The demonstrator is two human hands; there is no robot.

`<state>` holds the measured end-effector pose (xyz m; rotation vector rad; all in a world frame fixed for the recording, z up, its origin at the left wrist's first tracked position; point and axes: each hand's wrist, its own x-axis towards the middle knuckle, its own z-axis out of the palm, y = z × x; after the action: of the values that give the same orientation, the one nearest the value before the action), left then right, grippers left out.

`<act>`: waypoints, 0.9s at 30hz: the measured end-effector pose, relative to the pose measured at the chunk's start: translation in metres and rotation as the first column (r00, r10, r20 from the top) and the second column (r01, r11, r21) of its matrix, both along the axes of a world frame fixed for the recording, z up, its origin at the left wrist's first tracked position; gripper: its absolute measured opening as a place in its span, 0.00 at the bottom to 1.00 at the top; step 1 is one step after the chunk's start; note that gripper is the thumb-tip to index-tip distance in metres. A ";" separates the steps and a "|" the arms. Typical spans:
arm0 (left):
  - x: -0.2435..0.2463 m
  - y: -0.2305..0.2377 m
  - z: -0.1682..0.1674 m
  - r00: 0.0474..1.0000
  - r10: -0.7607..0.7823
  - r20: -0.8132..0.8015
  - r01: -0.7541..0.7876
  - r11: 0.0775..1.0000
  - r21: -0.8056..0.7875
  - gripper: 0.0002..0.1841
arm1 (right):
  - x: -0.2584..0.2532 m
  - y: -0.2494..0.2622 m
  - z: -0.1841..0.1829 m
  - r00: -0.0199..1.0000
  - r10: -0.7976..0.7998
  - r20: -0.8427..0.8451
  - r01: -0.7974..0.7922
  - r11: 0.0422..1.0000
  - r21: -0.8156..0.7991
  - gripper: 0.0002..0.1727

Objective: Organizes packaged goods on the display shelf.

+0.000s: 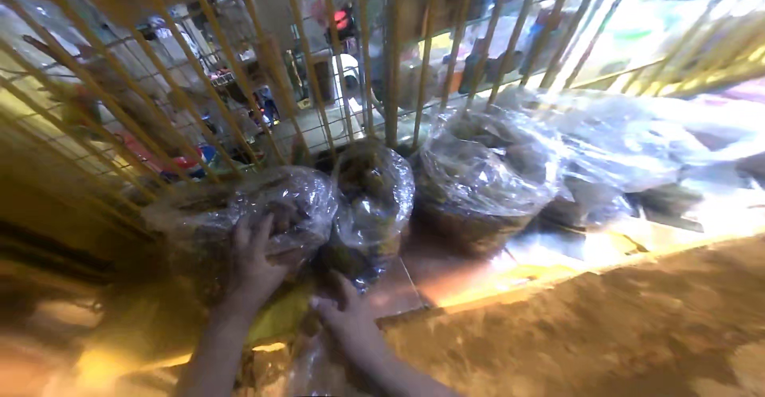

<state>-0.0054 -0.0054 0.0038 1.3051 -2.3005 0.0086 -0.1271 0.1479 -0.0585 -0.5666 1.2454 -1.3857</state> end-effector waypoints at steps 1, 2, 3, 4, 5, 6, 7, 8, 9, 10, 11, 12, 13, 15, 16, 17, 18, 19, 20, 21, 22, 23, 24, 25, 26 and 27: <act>-0.002 0.000 -0.002 1.000 0.004 -0.011 -0.004 1.000 0.028 0.51 | -0.004 -0.007 -0.004 1.000 0.009 -0.017 -0.009 1.000 0.010 0.53; -0.003 0.001 0.000 1.000 -0.001 -0.007 0.002 0.998 0.062 0.50 | -0.008 -0.018 -0.008 0.999 0.026 -0.032 -0.025 0.999 0.020 0.56; -0.002 0.003 0.007 1.000 -0.025 0.000 0.025 0.993 0.113 0.49 | -0.009 -0.030 -0.013 0.998 0.042 -0.053 -0.040 0.999 0.033 0.58; 0.004 0.004 0.015 0.998 -0.069 -0.010 0.069 0.984 0.164 0.46 | -0.009 -0.042 -0.018 0.997 0.049 -0.067 -0.046 0.998 0.051 0.58; 0.013 0.002 0.022 0.990 -0.120 -0.079 0.133 0.974 0.185 0.42 | -0.007 -0.052 -0.020 0.997 0.042 -0.070 -0.038 0.997 0.069 0.57; 0.025 -0.003 0.029 0.968 -0.157 -0.197 0.189 0.970 0.152 0.38 | -0.006 -0.061 -0.019 0.998 0.028 -0.062 -0.023 0.997 0.077 0.54; 0.035 -0.012 0.038 0.936 -0.151 -0.319 0.190 0.977 0.093 0.34 | -0.004 -0.069 -0.015 0.999 -0.001 -0.044 0.004 0.997 0.072 0.49; 0.043 -0.025 0.046 0.908 -0.120 -0.401 0.158 0.985 0.063 0.33 | -0.004 -0.077 -0.010 0.999 -0.019 -0.032 0.021 0.998 0.061 0.42; 0.051 -0.039 0.052 0.919 -0.080 -0.387 0.121 0.989 0.081 0.36 | -0.006 -0.084 -0.005 0.999 -0.023 -0.038 0.025 0.998 0.055 0.37; 0.060 -0.053 0.055 0.961 -0.030 -0.275 0.071 0.988 0.138 0.41 | -0.007 -0.091 -0.001 0.998 -0.018 -0.060 0.021 0.999 0.050 0.32; 0.069 -0.063 0.054 0.995 0.009 -0.102 0.010 0.983 0.183 0.43 | -0.007 -0.099 0.001 0.997 -0.016 -0.081 0.019 0.999 0.037 0.28; 0.079 -0.070 0.049 0.997 0.020 0.080 -0.035 0.980 0.195 0.38 | -0.008 -0.108 0.003 0.993 -0.010 -0.115 0.013 1.000 0.027 0.25; 0.090 -0.072 0.041 0.973 0.012 0.232 -0.060 0.978 0.201 0.29 | -0.009 -0.119 0.003 0.989 -0.008 -0.146 0.011 1.000 0.020 0.23; 0.120 -0.058 0.021 0.915 0.010 0.403 -0.111 0.967 0.229 0.20 | -0.010 -0.136 0.006 0.984 0.020 -0.175 -0.018 1.000 0.014 0.21; 0.136 -0.049 0.009 0.904 0.035 0.426 -0.146 0.962 0.230 0.19 | -0.010 -0.144 0.010 0.983 0.037 -0.181 -0.036 0.999 0.006 0.20; 0.151 -0.043 -0.001 0.910 0.081 0.406 -0.181 0.959 0.216 0.19 | -0.010 -0.151 0.014 0.981 0.039 -0.190 -0.042 0.999 -0.009 0.19; 0.161 -0.039 -0.009 0.927 0.144 0.345 -0.227 0.950 0.213 0.18 | -0.011 -0.156 0.017 0.978 0.041 -0.206 -0.047 0.999 -0.024 0.19; 0.170 -0.038 -0.016 0.941 0.225 0.253 -0.281 0.936 0.211 0.17 | -0.010 -0.159 0.020 0.969 0.046 -0.241 -0.055 0.998 -0.033 0.18; 0.175 -0.040 -0.021 0.940 0.317 0.127 -0.337 0.919 0.204 0.18 | -0.008 -0.161 0.022 0.953 0.061 -0.296 -0.074 0.997 -0.031 0.18; 0.176 -0.045 -0.026 0.913 0.407 -0.022 -0.395 0.896 0.204 0.19 | -0.006 -0.164 0.024 0.932 0.075 -0.353 -0.092 0.995 -0.033 0.18; 0.174 -0.050 -0.033 0.864 0.471 -0.180 -0.435 0.876 0.207 0.21 | -0.003 -0.167 0.023 0.926 0.073 -0.371 -0.095 0.995 -0.040 0.18; 0.168 -0.055 -0.040 0.802 0.503 -0.322 -0.448 0.863 0.233 0.22 | 0.002 -0.171 0.019 0.945 0.043 -0.323 -0.067 0.996 -0.061 0.18; 0.159 -0.057 -0.043 0.741 0.507 -0.440 -0.431 0.862 0.268 0.23 | 0.006 -0.174 0.015 0.963 0.024 -0.269 -0.045 0.997 -0.071 0.18; 0.147 -0.058 -0.043 0.692 0.501 -0.520 -0.396 0.866 0.306 0.22 | 0.007 -0.177 0.015 0.969 0.026 -0.247 -0.041 0.998 -0.054 0.20; 0.132 -0.058 -0.042 0.668 0.499 -0.552 -0.370 0.866 0.336 0.21 | 0.007 -0.180 0.016 0.967 0.030 -0.254 -0.037 0.999 -0.025 0.23; 0.117 -0.056 -0.040 0.680 0.496 -0.541 -0.348 0.867 0.357 0.20 | 0.007 -0.181 0.018 0.960 0.044 -0.278 -0.042 0.999 0.013 0.25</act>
<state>0.1116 -0.0613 -0.0358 1.6349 -1.4284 -0.4754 -0.1197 -0.0327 -0.0401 -0.7999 1.4520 -1.2953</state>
